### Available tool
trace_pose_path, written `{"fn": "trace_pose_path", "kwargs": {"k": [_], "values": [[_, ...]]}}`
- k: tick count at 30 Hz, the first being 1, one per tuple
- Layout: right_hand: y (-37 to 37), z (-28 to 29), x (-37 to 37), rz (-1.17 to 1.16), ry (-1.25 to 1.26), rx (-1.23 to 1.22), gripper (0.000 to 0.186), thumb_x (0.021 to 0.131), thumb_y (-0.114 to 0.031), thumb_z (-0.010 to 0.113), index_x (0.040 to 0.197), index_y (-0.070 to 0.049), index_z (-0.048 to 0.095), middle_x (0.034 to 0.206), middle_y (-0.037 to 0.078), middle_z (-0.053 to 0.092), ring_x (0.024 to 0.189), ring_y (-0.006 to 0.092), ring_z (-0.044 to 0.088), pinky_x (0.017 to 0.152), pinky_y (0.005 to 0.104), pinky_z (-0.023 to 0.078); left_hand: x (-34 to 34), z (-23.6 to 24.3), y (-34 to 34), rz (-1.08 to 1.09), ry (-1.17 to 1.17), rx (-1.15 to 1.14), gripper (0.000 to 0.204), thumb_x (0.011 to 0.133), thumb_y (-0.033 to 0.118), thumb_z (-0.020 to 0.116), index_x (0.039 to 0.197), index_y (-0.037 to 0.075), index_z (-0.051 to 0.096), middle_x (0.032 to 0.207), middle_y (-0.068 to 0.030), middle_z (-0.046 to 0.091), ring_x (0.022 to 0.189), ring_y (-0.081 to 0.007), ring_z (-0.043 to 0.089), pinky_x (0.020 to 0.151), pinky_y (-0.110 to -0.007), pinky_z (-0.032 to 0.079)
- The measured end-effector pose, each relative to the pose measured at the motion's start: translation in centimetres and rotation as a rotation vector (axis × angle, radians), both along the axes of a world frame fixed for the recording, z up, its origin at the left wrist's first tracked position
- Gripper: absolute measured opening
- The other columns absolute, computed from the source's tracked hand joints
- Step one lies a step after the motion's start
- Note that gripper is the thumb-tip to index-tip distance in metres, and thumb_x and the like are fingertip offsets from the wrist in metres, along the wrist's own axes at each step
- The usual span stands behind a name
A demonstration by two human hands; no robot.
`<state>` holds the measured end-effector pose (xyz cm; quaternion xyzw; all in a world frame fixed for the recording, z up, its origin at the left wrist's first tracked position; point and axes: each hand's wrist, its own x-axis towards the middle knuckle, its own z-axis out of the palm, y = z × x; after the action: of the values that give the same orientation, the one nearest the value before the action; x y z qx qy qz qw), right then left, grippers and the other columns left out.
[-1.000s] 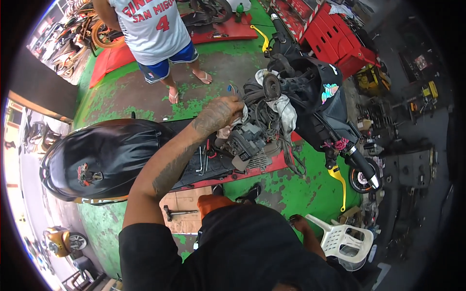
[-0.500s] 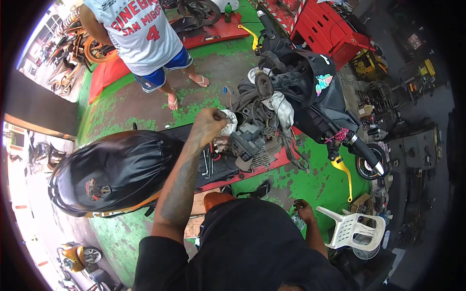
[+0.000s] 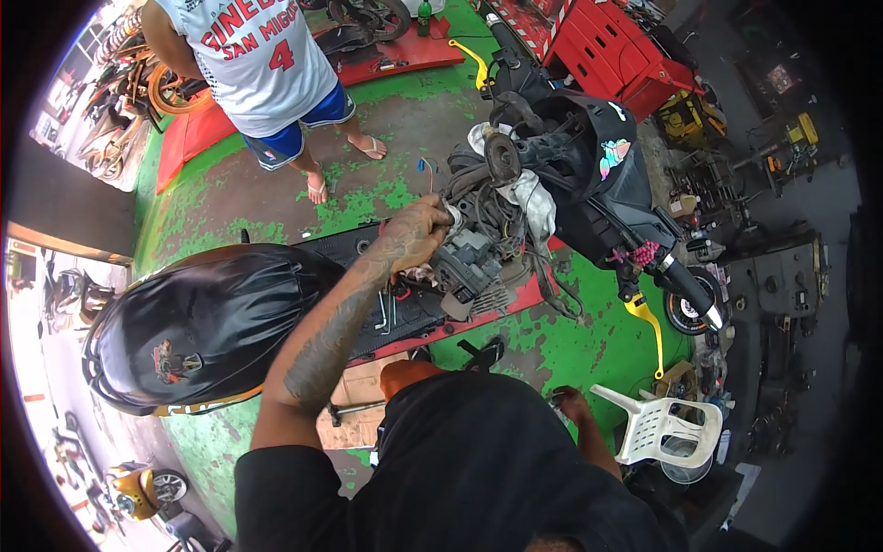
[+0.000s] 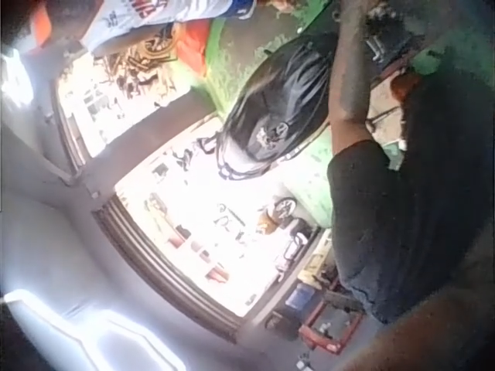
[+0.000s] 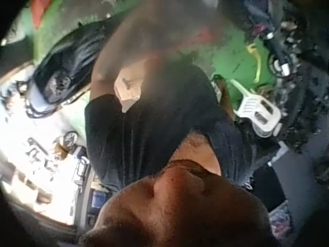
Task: Repairing and cleaning motorcycle front forks and steering stem assembly.
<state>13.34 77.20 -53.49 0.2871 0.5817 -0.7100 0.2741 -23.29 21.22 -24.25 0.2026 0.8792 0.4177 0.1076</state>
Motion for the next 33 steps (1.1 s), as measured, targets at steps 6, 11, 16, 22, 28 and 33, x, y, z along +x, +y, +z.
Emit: {"fn": "trace_pose_path", "kwargs": {"k": [6,11,16,22,28,33], "values": [[-6.7,7.2,-7.3,0.406,0.078,0.490,0.028,0.088,-0.007,0.053,0.114,-0.001,0.063,0.100,0.010,0.069,0.081,0.0198,0.065,0.072,0.0326,0.053,-0.8,3.1,-2.5,-0.369,0.250,-0.364,0.019,0.080,0.007,0.061,0.097,0.001,0.068,0.104,-0.0128,0.056,0.096,-0.0336,0.062,0.083,-0.044,0.050],[-8.4,8.8,-6.9,0.208,0.182,0.450,0.024,0.094,-0.012,0.055,0.116,-0.004,0.061,0.102,0.008,0.069,0.083,0.0166,0.062,0.072,0.0314,0.051,-1.5,2.3,-5.6,-0.055,0.316,-0.151,0.017,0.079,0.009,0.065,0.093,0.000,0.066,0.097,-0.0149,0.057,0.091,-0.0340,0.062,0.076,-0.042,0.051],[-7.5,4.5,-2.1,0.227,0.082,0.379,0.024,0.095,-0.011,0.055,0.116,-0.003,0.060,0.102,0.010,0.067,0.087,0.0182,0.063,0.071,0.0324,0.051,-0.2,0.9,-3.5,-0.106,0.551,-0.114,0.025,0.078,0.013,0.070,0.101,0.003,0.067,0.106,-0.0115,0.058,0.094,-0.0301,0.062,0.081,-0.039,0.053],[-7.4,3.4,-0.2,0.179,-0.052,0.300,0.028,0.084,-0.005,0.060,0.111,-0.001,0.061,0.095,0.011,0.068,0.084,0.0199,0.063,0.072,0.0341,0.052,-0.6,1.4,-3.7,-0.430,0.884,-0.517,0.041,0.078,0.021,0.067,0.116,0.005,0.063,0.115,-0.0053,0.060,0.101,-0.0230,0.060,0.089,-0.035,0.052],[-5.9,1.7,0.4,0.182,-0.024,0.297,0.026,0.087,-0.003,0.054,0.112,0.002,0.059,0.099,0.012,0.066,0.082,0.0217,0.066,0.070,0.0329,0.052,0.2,1.7,-2.7,-0.381,0.841,-0.542,0.033,0.075,0.016,0.066,0.105,0.003,0.064,0.098,-0.0064,0.059,0.096,-0.0235,0.061,0.088,-0.035,0.052],[-6.1,2.1,-0.1,0.185,0.085,0.282,0.026,0.090,-0.008,0.057,0.113,0.002,0.057,0.100,0.012,0.066,0.087,0.0225,0.068,0.075,0.0341,0.053,0.7,1.2,-1.8,-0.233,0.559,-0.458,0.024,0.081,0.013,0.064,0.102,0.002,0.063,0.094,-0.0109,0.060,0.095,-0.0279,0.062,0.086,-0.038,0.052]]}}
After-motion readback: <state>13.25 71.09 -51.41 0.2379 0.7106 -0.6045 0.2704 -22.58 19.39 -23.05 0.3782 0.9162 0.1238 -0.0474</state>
